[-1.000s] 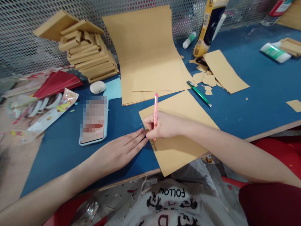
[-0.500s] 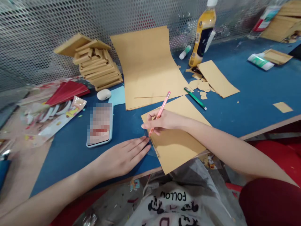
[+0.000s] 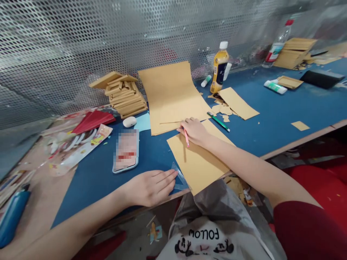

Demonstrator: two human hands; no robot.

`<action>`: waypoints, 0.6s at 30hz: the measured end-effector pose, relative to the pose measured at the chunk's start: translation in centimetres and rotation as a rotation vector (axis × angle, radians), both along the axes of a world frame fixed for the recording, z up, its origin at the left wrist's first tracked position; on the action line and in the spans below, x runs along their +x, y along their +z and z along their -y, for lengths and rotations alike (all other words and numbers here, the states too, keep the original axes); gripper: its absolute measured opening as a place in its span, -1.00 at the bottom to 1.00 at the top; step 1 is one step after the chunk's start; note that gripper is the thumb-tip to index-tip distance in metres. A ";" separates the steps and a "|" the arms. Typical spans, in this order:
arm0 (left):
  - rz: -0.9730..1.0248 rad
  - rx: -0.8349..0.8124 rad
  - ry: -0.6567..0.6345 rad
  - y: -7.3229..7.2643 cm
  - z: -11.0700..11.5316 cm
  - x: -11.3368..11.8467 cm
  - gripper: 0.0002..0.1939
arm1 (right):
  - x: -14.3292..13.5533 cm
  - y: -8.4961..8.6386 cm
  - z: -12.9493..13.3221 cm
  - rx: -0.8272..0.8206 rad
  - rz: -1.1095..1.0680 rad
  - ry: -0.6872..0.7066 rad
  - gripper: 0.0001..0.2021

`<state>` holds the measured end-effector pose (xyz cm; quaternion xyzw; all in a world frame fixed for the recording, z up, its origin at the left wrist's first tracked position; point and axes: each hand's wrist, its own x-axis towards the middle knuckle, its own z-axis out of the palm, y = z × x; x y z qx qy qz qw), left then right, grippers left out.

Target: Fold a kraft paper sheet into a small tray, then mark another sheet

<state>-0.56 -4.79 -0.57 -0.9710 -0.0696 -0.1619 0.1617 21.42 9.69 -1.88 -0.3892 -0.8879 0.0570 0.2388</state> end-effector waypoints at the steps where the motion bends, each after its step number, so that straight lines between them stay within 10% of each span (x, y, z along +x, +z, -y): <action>1: 0.002 0.003 -0.004 -0.1 0.0 0.0 -0.79 | -0.1 -0.2 -0.1 0.025 0.018 -0.004 -0.75; 18: -0.009 0.063 -0.005 -0.6 -0.3 -0.7 -0.80 | -1.2 0.6 -1.8 0.028 0.052 -0.170 -0.82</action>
